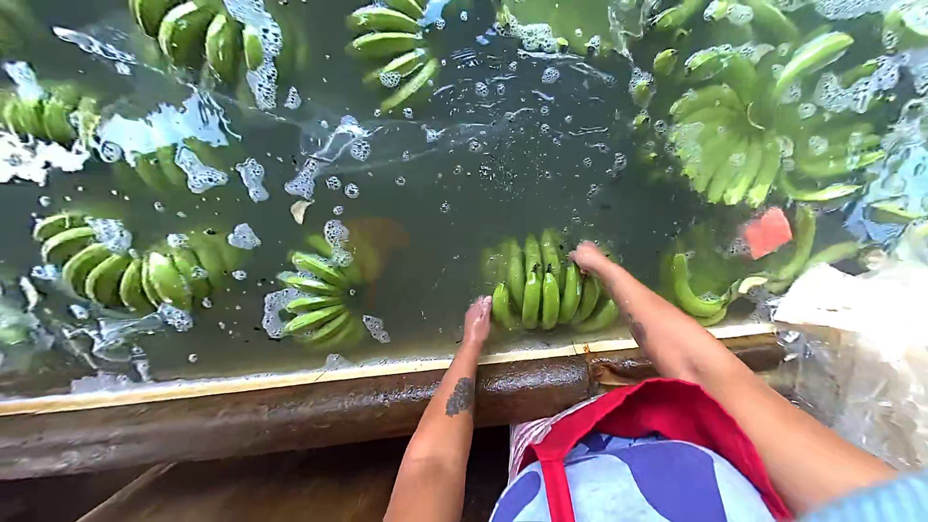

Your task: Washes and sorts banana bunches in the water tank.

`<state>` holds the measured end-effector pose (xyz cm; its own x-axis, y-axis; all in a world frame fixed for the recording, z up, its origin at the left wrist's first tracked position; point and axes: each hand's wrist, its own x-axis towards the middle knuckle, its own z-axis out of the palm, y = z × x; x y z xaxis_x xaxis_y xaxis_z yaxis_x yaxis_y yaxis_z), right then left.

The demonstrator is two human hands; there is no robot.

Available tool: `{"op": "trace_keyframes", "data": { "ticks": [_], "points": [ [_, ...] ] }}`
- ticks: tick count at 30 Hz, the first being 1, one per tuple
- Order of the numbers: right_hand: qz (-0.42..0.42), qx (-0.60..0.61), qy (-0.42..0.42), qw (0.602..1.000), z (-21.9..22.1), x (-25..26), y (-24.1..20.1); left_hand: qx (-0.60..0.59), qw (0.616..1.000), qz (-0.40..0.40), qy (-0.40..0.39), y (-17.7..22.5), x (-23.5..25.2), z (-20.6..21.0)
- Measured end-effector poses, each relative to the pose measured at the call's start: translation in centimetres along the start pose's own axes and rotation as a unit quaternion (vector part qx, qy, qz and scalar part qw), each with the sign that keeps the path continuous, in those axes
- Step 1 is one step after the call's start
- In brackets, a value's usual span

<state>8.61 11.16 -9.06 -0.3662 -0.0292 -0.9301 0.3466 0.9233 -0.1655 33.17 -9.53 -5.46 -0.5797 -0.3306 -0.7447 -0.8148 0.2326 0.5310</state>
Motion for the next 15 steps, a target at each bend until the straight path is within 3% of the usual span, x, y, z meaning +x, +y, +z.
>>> {"op": "trace_keyframes", "data": {
  "ticks": [3,6,10,15],
  "points": [
    [-0.126,-0.015,0.145,0.981,1.3,-2.8,0.2,-0.026,0.996,-0.058,0.056,1.6,-0.4,1.9],
    [-0.211,-0.081,0.097,0.969,2.2,-5.2,0.2,-0.053,0.989,-0.134,0.034,3.6,-0.2,2.7],
    [-0.121,-0.158,-0.02,0.98,1.9,-6.1,-0.7,-0.078,0.997,-0.03,0.004,3.8,-1.5,4.8],
    [-0.009,-0.003,-0.029,1.0,1.5,-3.1,1.8,-0.079,0.997,-0.011,-0.021,5.6,-3.3,5.6]
  ]
}}
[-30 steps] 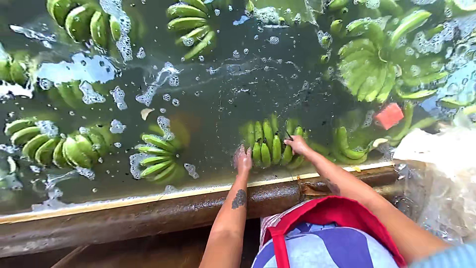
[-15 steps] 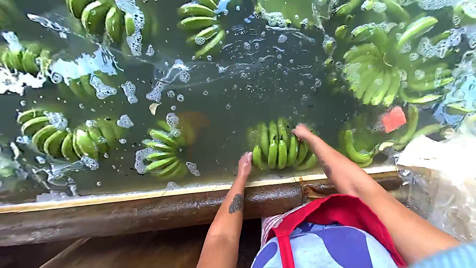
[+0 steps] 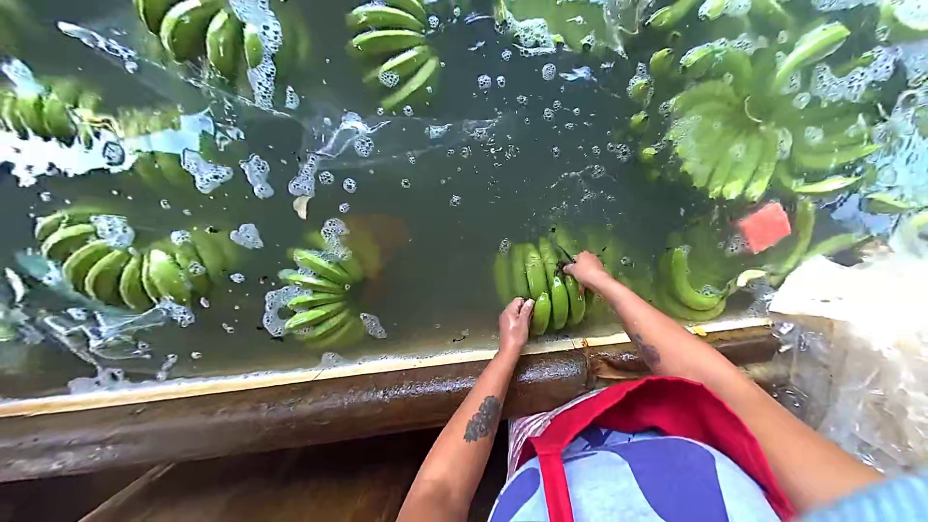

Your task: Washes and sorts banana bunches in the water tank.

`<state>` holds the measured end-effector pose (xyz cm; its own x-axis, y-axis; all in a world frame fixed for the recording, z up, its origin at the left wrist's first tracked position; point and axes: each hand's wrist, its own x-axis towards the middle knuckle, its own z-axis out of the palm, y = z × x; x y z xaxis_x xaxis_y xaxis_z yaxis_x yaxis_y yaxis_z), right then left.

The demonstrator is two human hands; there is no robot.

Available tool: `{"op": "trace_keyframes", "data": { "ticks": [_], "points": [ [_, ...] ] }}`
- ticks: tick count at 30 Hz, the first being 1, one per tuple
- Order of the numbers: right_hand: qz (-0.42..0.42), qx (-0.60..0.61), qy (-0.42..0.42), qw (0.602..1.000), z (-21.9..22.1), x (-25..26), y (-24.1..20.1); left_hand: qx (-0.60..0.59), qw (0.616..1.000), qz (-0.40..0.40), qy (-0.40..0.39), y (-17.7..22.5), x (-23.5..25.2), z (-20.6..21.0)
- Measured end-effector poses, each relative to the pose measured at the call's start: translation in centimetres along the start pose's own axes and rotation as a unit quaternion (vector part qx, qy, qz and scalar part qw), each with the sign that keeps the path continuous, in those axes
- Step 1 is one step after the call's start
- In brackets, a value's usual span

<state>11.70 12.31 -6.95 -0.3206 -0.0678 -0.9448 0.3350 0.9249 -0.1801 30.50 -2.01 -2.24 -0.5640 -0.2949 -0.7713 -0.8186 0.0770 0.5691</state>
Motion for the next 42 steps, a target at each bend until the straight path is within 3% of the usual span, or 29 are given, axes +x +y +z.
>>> {"op": "trace_keyframes", "data": {
  "ticks": [3,5,7,10,15,17,19,21,25,28,30,33,38,42],
  "points": [
    [0.018,0.035,0.064,0.997,-0.9,0.4,1.7,-0.002,0.996,0.018,0.086,-0.2,-0.4,-0.6],
    [-0.059,-0.047,0.13,0.989,-1.4,-1.6,0.9,0.027,0.988,0.026,0.153,-1.5,-0.2,-1.6],
    [-0.127,-0.116,0.142,0.975,-1.3,-3.3,0.1,0.052,0.993,0.026,0.102,-3.7,-0.4,-2.1],
    [-0.1,-0.162,0.091,0.978,-2.1,-3.3,-1.7,0.085,0.993,0.054,-0.058,-4.4,-0.8,-1.1],
    [-0.019,-0.174,0.022,0.984,-2.5,-0.2,-2.0,0.128,0.984,0.085,-0.09,-3.4,0.1,0.9],
    [-0.01,-0.152,0.005,0.988,-2.4,0.6,-1.0,0.135,0.983,0.115,-0.038,-3.1,-0.1,0.9],
    [-0.023,-0.111,0.008,0.994,-2.3,0.9,0.7,0.131,0.981,0.124,0.077,-2.1,0.6,0.4],
    [-0.028,-0.052,0.019,0.998,-1.6,1.0,3.1,0.102,0.983,0.076,0.135,-0.9,3.0,-0.4],
    [-0.042,0.028,0.003,0.999,0.2,-0.7,6.5,0.084,0.994,0.04,0.054,0.4,10.9,-0.3],
    [-0.089,0.053,-0.014,0.995,1.4,-2.4,8.1,0.141,0.984,0.031,-0.102,3.1,14.7,0.6],
    [-0.125,0.101,0.018,0.987,1.5,-3.5,8.1,0.182,0.966,0.06,-0.174,3.8,15.5,1.5],
    [-0.184,0.188,0.112,0.958,-0.1,-4.6,6.6,0.2,0.963,0.085,-0.162,3.4,14.5,1.2],
    [-0.219,0.172,0.187,0.942,-5.2,-3.5,5.7,0.12,0.984,0.085,-0.097,0.1,9.4,0.0],
    [-0.23,0.179,0.192,0.937,-8.0,-3.0,6.1,0.176,0.979,0.068,-0.083,5.3,-0.4,0.1]
  ]
}}
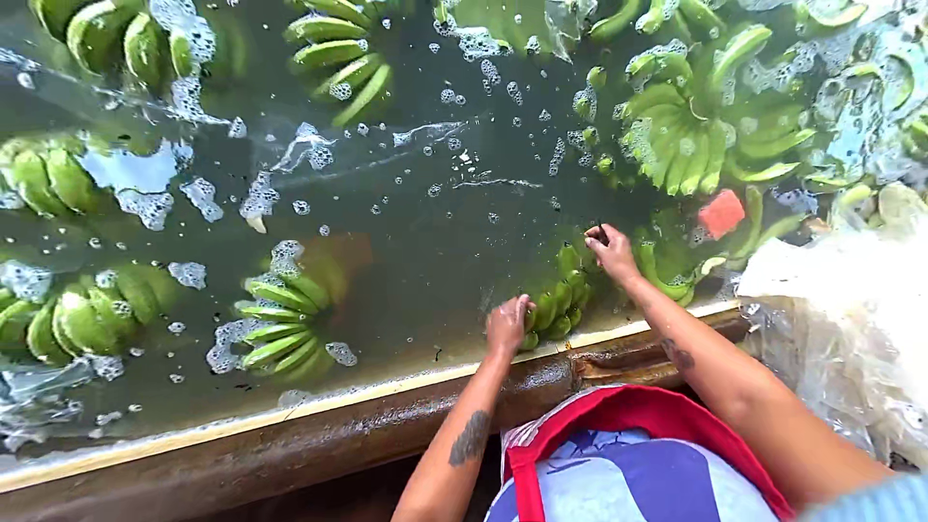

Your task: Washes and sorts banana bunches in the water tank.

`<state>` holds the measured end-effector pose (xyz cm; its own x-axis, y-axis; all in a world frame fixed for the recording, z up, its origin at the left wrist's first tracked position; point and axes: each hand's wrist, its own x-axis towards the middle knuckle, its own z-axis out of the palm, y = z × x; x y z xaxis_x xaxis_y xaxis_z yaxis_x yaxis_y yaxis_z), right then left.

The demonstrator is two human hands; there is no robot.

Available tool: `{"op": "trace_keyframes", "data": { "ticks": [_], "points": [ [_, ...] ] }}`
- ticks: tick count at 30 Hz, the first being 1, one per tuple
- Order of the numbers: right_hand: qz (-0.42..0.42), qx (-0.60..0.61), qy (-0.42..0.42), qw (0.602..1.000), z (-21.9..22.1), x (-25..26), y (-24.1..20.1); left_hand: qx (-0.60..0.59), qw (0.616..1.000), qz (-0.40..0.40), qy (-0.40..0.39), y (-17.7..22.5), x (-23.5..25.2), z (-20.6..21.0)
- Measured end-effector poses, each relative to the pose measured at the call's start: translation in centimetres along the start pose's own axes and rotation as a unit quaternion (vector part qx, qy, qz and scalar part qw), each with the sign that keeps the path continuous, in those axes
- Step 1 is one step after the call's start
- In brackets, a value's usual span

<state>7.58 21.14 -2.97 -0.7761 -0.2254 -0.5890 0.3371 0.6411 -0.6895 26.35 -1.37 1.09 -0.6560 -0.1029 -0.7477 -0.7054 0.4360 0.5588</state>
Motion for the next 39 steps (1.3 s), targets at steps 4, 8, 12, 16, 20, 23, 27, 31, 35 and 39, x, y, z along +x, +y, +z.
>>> {"op": "trace_keyframes", "data": {
  "ticks": [4,8,12,16,20,23,27,31,35,39],
  "points": [
    [0.096,-0.131,-0.137,0.977,-1.8,-0.2,-0.7,0.103,0.992,0.072,-0.024,3.3,-5.2,3.0],
    [0.191,-0.245,-0.261,0.914,-2.0,-2.8,1.8,0.046,0.976,0.215,-0.002,1.9,-7.5,5.4],
    [0.248,-0.184,-0.189,0.932,0.0,-5.2,7.3,0.078,0.958,0.182,0.208,-1.6,-5.0,3.8],
    [0.257,-0.152,-0.091,0.95,3.1,-6.2,9.7,0.079,0.977,-0.051,0.19,-2.8,1.5,0.5],
    [0.267,-0.197,-0.132,0.934,3.9,-5.7,8.2,0.101,0.976,-0.155,0.116,-3.7,6.3,-1.7],
    [0.228,-0.164,-0.144,0.949,2.5,-5.1,7.7,0.08,0.978,-0.166,0.095,-3.3,7.0,-2.5],
    [0.166,-0.151,-0.107,0.969,-0.5,-4.1,7.0,0.07,0.976,-0.177,0.108,-1.9,6.5,-3.0],
    [0.12,-0.156,-0.044,0.98,-1.2,-2.7,5.5,0.05,0.973,-0.189,0.119,-1.8,6.5,-2.9],
    [0.106,-0.242,-0.077,0.961,-0.4,-0.6,2.8,0.048,0.969,-0.201,0.134,-1.7,6.1,-2.8],
    [0.13,-0.323,-0.094,0.933,1.0,1.1,1.3,0.054,0.965,-0.203,0.158,-1.3,5.1,-2.6]
  ]
}}
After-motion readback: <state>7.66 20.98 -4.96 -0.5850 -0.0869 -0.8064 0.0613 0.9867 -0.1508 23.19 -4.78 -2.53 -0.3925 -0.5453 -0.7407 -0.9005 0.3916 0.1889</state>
